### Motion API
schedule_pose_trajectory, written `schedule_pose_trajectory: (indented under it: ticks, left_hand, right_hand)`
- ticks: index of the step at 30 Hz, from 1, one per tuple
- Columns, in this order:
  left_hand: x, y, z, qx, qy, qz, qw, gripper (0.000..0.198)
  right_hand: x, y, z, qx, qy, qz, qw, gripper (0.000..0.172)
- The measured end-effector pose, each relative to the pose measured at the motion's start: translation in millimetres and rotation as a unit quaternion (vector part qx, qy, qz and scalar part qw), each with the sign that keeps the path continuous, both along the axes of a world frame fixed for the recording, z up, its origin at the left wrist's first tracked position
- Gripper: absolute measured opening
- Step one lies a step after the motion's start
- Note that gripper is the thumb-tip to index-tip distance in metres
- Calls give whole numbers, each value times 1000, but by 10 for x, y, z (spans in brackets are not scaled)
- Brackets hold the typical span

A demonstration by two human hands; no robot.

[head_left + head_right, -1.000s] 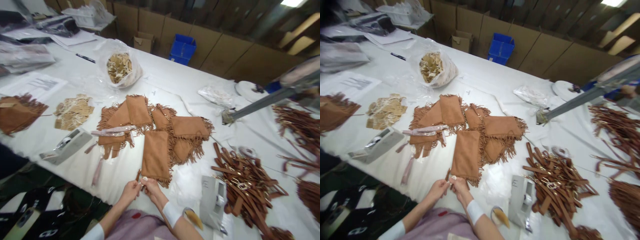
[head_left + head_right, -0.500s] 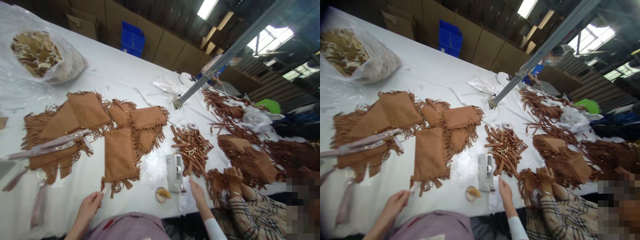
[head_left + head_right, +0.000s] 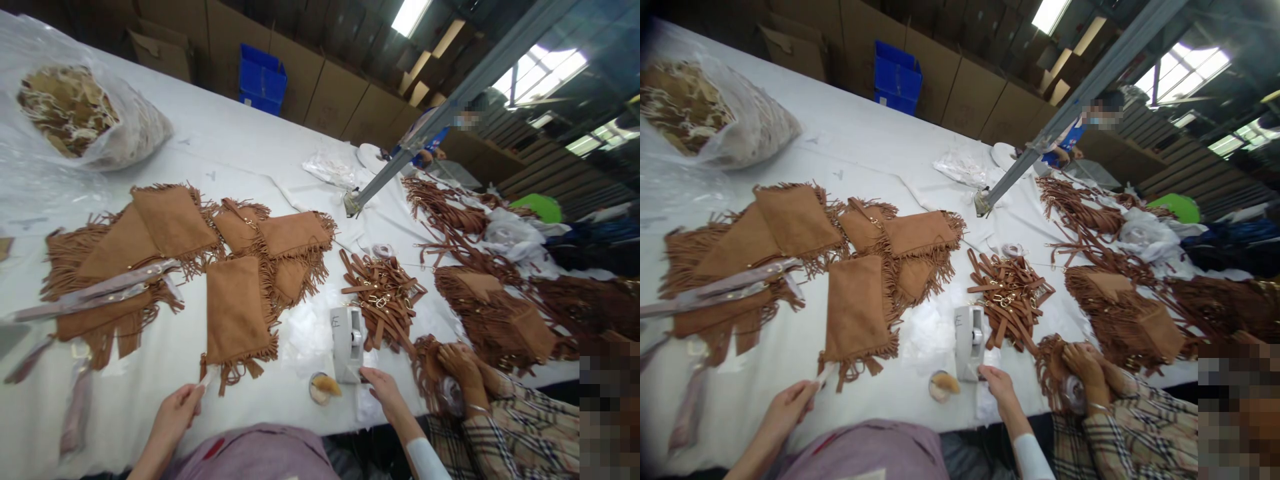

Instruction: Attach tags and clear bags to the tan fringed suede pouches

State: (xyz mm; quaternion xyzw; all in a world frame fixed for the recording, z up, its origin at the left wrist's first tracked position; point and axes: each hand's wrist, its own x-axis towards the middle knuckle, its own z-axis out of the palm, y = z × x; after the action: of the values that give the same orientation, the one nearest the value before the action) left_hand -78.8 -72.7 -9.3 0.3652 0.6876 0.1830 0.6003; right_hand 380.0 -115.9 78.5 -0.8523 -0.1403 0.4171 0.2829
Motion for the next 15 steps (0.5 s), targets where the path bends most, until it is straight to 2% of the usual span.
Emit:
schedule_pose_trajectory:
  ticks: [4,10,15]
  left_hand:
    - [-21,13,40,-7,-2,3,1000,52]
    - [-35,10,45,-5,-1,-1,1000,53]
    - [-65,-5,-16,-11,-3,3,1000,53]
  right_hand:
    - [24,-77,-57,13,-13,-43,999,36]
    - [0,-380,5,53,-48,-98,993,38]
    - [-130,-529,-102,7,-24,-97,995,38]
